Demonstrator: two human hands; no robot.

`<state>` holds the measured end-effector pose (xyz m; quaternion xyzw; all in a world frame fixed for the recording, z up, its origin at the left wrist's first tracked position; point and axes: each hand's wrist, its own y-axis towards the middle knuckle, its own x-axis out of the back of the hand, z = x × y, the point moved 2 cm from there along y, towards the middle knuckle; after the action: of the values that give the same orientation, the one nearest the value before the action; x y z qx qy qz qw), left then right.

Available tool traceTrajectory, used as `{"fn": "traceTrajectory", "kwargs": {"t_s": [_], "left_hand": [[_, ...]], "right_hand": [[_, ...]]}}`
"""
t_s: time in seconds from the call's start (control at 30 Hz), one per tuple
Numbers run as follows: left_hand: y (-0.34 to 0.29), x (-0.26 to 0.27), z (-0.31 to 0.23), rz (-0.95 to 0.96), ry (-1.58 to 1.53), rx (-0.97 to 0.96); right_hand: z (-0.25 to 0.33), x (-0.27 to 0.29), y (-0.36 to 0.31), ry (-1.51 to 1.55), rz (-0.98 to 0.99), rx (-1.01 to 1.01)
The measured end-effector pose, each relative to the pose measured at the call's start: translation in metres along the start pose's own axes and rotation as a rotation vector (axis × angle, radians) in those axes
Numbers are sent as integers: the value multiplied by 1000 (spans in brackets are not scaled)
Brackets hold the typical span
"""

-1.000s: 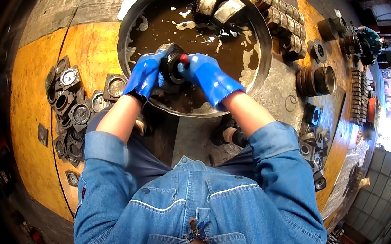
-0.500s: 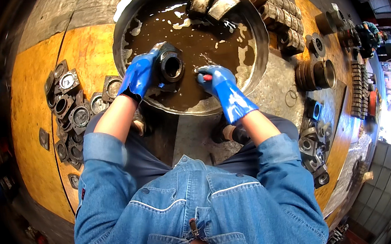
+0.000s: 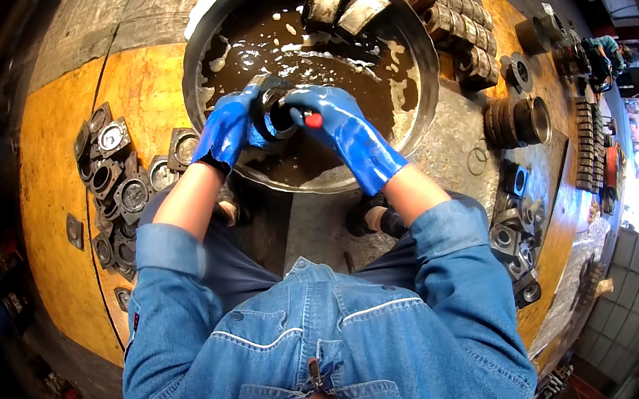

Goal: The person washes metal components in a tub of liquid using a brush. They pick up the parts from the floor, scrub them individually in the tub, and set them aside.

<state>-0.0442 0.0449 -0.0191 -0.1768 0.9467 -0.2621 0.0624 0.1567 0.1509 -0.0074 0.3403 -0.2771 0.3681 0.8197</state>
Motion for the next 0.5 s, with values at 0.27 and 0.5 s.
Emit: {"fn": "traceTrajectory", "kwargs": {"t_s": [0.27,0.5], "left_hand": [[-13,-8,-18,-59,56,-58],[0,3,0,-31,73,-55]], "right_hand": [[-5,34,-7,819,183,-944],[-13,24,35,811,-51,-678]]}}
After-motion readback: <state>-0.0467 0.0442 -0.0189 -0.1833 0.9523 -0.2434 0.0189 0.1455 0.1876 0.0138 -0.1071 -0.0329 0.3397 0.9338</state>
